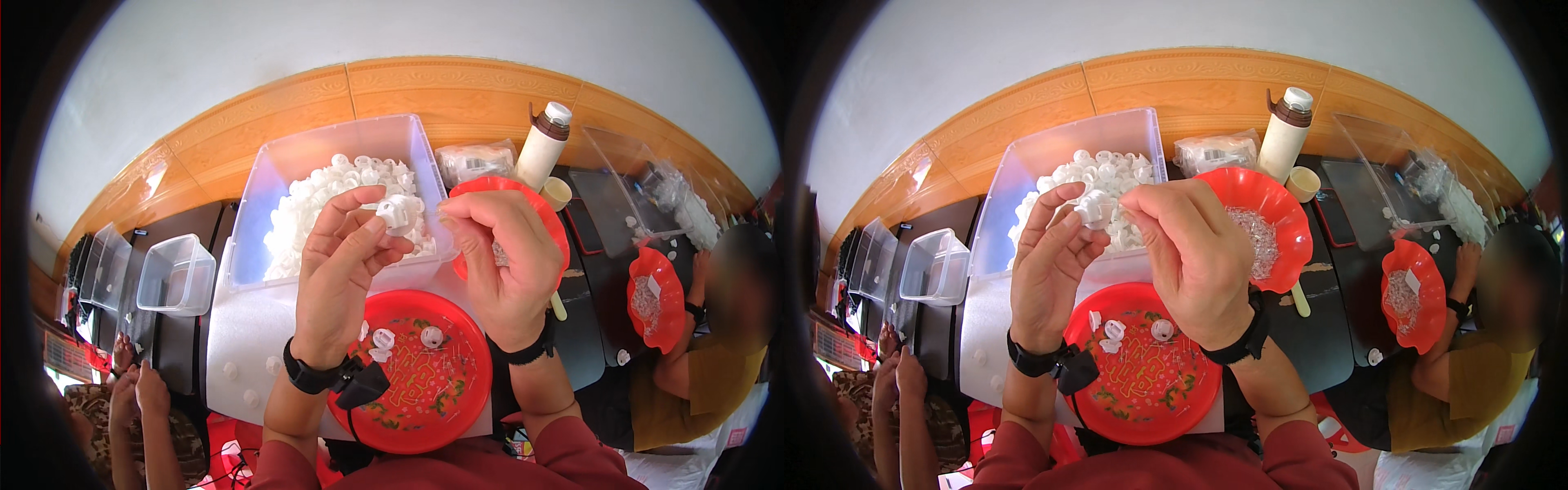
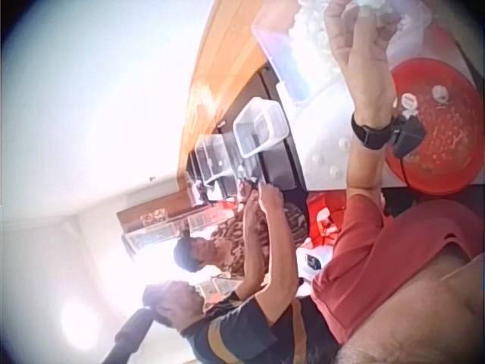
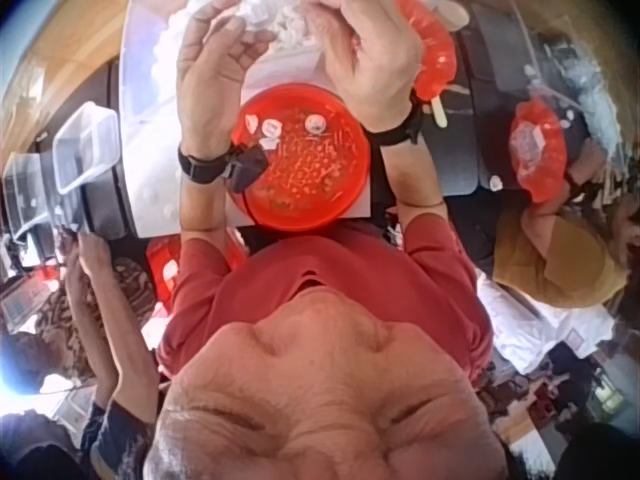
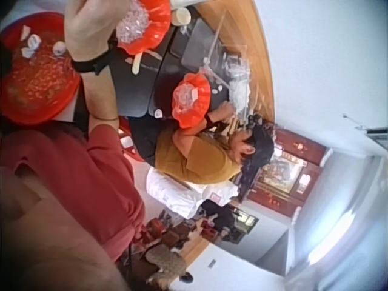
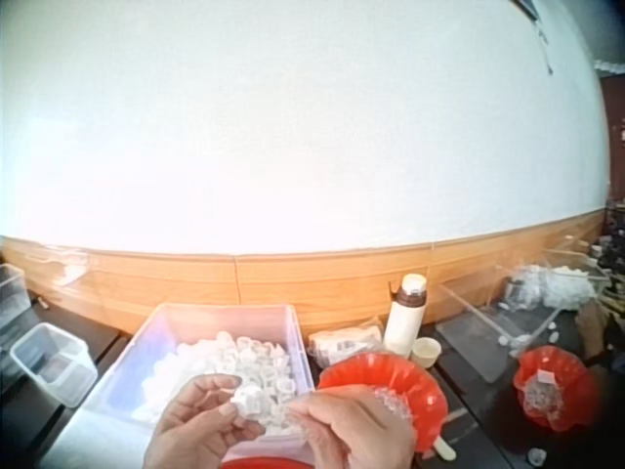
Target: The recorder is assembling small white plastic components by inserting pins or connectors into circular housings.
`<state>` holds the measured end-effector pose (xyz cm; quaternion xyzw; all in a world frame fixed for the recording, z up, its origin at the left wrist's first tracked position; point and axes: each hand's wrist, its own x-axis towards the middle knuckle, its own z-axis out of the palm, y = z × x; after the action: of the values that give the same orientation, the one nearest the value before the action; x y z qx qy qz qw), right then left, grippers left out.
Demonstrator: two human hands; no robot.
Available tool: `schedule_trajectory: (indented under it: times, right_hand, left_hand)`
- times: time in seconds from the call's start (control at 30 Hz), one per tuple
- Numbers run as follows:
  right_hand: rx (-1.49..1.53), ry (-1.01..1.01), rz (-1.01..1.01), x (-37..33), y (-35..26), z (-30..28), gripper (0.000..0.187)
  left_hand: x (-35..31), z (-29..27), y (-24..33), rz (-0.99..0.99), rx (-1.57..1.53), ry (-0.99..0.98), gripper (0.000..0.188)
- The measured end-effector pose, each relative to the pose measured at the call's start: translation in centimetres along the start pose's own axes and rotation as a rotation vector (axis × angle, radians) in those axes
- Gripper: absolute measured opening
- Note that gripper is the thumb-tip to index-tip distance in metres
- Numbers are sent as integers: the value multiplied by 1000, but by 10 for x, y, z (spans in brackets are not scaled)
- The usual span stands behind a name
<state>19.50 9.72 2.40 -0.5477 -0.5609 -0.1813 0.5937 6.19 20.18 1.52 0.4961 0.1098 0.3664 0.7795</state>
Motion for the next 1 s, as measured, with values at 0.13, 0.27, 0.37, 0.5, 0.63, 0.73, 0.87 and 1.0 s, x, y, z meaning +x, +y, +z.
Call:
schedule_trajectory:
  times: [0.13, 0.27, 0.37, 0.5, 0.63, 0.73, 0.87, 1.0]
  right_hand:
    - [-75, 43, -114, 1, -1, 0, 17]
    - [-68, 52, -129, 1, -1, 2, 18]
    - [-63, 39, -138, 0, -1, 4, 17]
    - [-28, 1, -103, -1, -2, 5, 17]
    - [-26, -23, -98, -1, -4, 7, 17]
    - [-28, -37, -97, -2, -5, 8, 17]
    - [-19, -45, -129, -2, 1, 8, 19]
    - [23, -58, -52, -3, -1, 8, 19]
  left_hand:
    - [-2, 0, 1, 38, 56, 1, 25]
    - [-4, 0, -2, 40, 89, -28, 21]
    - [-5, 3, 0, 44, 118, -41, 20]
    - [-4, 3, -1, 10, 79, -58, 18]
    - [-5, 3, 1, -13, 54, -35, 16]
    - [-5, 2, -1, 6, 59, -25, 13]
    - [-2, 0, 0, -37, 34, -32, 11]
    - [-1, -3, -1, -98, -7, -19, 9]
